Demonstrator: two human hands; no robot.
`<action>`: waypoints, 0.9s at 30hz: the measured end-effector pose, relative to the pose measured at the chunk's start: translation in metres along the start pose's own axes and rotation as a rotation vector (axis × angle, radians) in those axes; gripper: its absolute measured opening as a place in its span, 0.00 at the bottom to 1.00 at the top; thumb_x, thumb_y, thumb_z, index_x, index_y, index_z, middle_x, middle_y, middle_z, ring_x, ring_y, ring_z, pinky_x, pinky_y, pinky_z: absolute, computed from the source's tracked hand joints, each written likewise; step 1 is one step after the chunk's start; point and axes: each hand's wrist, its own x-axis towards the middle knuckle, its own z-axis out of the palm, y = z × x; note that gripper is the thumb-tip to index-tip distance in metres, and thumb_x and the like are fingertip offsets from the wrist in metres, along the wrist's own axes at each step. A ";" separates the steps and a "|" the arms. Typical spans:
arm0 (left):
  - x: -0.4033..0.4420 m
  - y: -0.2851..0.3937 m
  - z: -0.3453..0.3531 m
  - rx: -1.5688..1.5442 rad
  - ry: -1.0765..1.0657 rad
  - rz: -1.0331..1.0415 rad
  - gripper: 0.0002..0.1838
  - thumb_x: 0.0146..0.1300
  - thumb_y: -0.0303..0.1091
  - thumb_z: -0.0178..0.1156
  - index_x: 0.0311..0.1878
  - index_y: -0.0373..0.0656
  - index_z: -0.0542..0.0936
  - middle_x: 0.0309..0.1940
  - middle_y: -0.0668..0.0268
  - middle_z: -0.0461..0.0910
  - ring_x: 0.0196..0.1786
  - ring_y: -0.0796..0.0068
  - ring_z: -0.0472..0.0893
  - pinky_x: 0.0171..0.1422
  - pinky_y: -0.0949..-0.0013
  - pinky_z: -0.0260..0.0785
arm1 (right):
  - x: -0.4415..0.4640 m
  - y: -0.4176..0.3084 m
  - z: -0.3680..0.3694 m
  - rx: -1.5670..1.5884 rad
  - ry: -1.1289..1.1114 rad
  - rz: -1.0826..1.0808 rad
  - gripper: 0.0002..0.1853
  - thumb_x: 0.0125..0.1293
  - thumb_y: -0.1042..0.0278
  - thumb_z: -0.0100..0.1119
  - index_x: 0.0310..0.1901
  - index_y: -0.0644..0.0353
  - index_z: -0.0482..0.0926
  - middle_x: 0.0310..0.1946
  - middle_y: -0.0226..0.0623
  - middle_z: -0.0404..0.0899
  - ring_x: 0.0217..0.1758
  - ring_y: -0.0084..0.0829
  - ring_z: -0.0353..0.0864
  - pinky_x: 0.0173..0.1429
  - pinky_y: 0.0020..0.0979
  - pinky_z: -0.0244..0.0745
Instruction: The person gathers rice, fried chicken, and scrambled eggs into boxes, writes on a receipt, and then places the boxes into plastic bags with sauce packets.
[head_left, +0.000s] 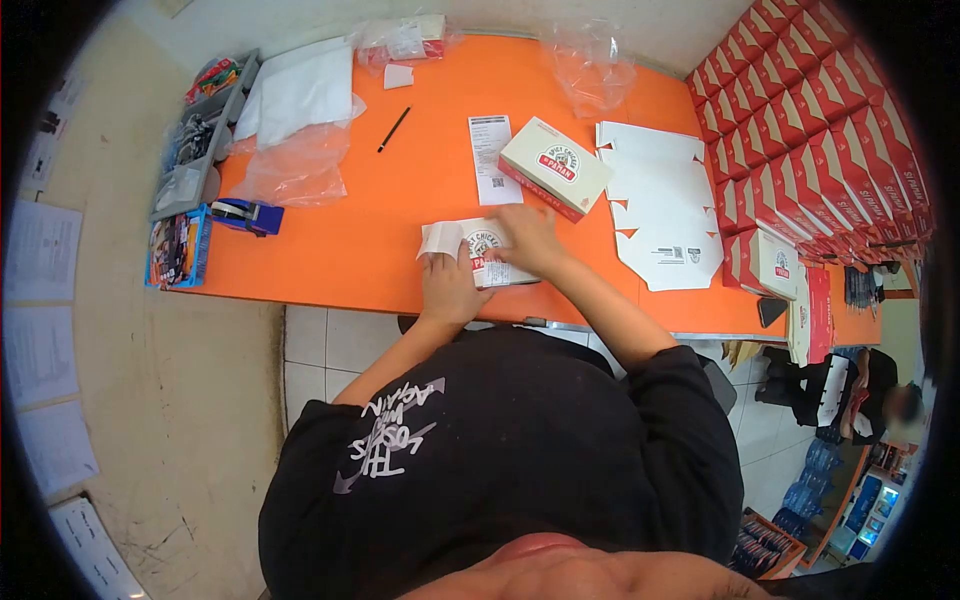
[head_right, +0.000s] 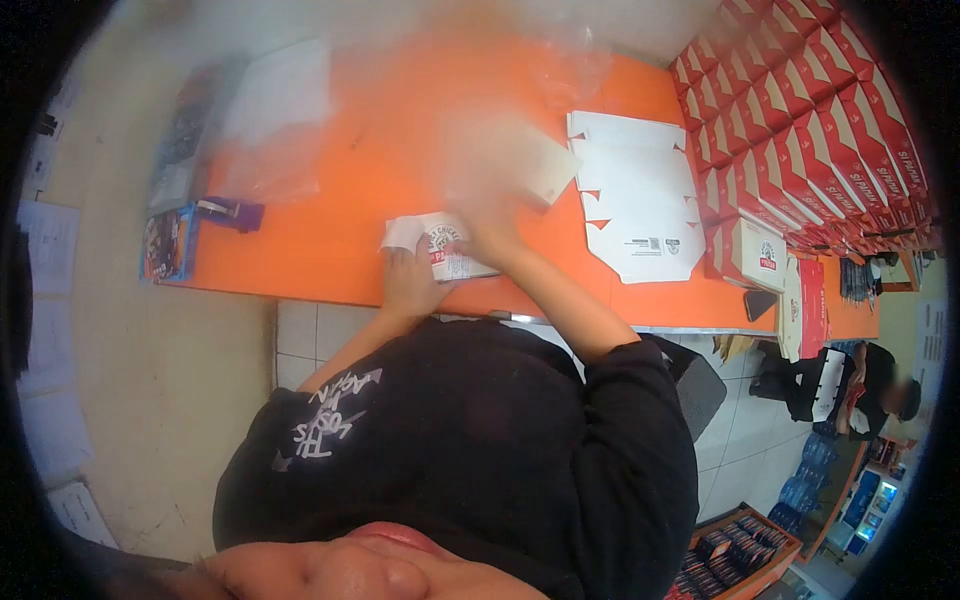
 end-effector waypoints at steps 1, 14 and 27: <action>0.003 0.000 -0.004 0.036 -0.016 -0.039 0.42 0.36 0.52 0.65 0.51 0.32 0.65 0.41 0.44 0.69 0.48 0.51 0.69 0.60 0.47 0.48 | 0.010 -0.003 -0.021 0.001 0.005 -0.001 0.41 0.25 0.46 0.71 0.47 0.48 0.68 0.54 0.41 0.60 0.59 0.43 0.55 0.54 0.49 0.51; 0.056 -0.073 -0.049 0.021 0.154 0.091 0.35 0.43 0.40 0.62 0.55 0.37 0.63 0.41 0.50 0.70 0.48 0.54 0.68 0.56 0.57 0.57 | 0.008 0.036 -0.108 -0.121 -0.163 0.322 0.43 0.31 0.55 0.65 0.57 0.38 0.62 0.57 0.49 0.54 0.60 0.48 0.53 0.60 0.48 0.45; 0.047 0.014 -0.104 -0.928 -0.035 0.091 0.15 0.52 0.24 0.57 0.44 0.36 0.71 0.33 0.60 0.76 0.36 0.76 0.76 0.39 0.74 0.69 | -0.003 -0.055 -0.149 0.323 0.317 -0.119 0.19 0.45 0.68 0.62 0.42 0.58 0.73 0.43 0.37 0.72 0.46 0.37 0.68 0.50 0.32 0.63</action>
